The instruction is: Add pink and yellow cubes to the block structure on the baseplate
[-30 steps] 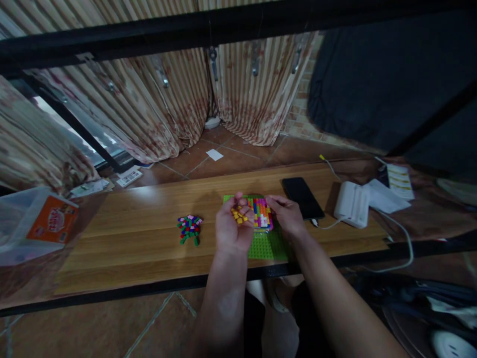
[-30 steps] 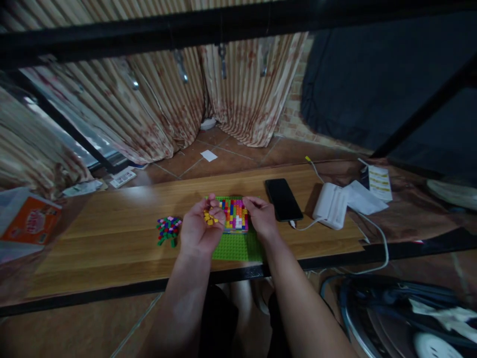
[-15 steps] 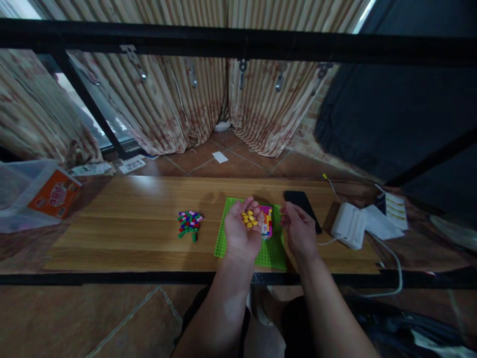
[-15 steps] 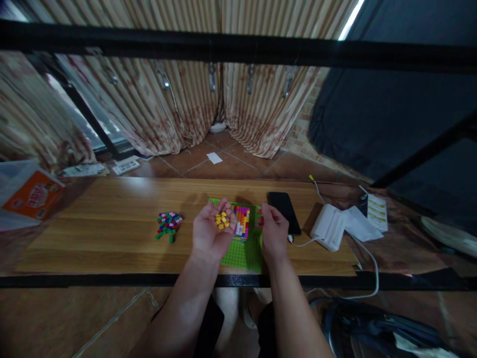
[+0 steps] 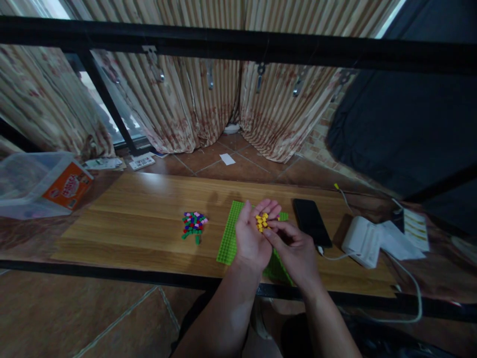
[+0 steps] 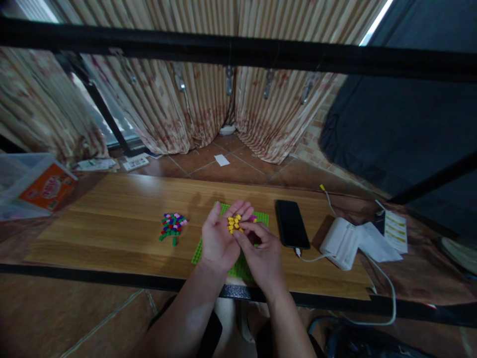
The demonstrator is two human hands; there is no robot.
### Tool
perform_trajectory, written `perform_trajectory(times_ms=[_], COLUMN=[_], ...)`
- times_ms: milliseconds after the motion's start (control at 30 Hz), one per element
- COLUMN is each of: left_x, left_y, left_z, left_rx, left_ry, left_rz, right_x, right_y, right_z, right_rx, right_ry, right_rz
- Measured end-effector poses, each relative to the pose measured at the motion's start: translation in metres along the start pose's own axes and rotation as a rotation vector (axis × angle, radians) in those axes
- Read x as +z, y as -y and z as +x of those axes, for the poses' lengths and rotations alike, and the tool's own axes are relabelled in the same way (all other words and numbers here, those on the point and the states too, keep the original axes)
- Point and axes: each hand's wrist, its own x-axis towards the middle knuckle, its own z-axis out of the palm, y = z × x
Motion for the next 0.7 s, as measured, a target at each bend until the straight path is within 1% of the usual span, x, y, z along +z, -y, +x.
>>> perform_trajectory(times_ms=[100, 233, 367, 567, 700], left_x=[-0.0005, -0.0004, -0.0005, -0.0009, -0.0007], left_y=[0.0033, 0.0037, 0.0032, 0.0071, 0.0084], left_z=[-0.0009, -0.0027, -0.0028, -0.0022, -0.002], left_rx=[0.012, 0.018, 0.034, 0.047, 0.05], left_ry=[-0.016, -0.035, -0.045, -0.07, -0.089], left_rz=[-0.007, -0.046, -0.056, -0.052, -0.069], right_x=[-0.0025, -0.0054, -0.0061, -0.0067, -0.0047], right_y=[-0.0051, -0.0066, -0.0035, -0.0018, -0.0014], right_z=[0.0005, 0.0002, -0.0007, -0.0025, -0.0034], right_rx=[0.024, -0.01, -0.035, -0.066, -0.089], right_ry=[0.022, 0.061, 0.095, 0.092, 0.101], right_rz=[0.004, 0.003, -0.049, -0.146, -0.169])
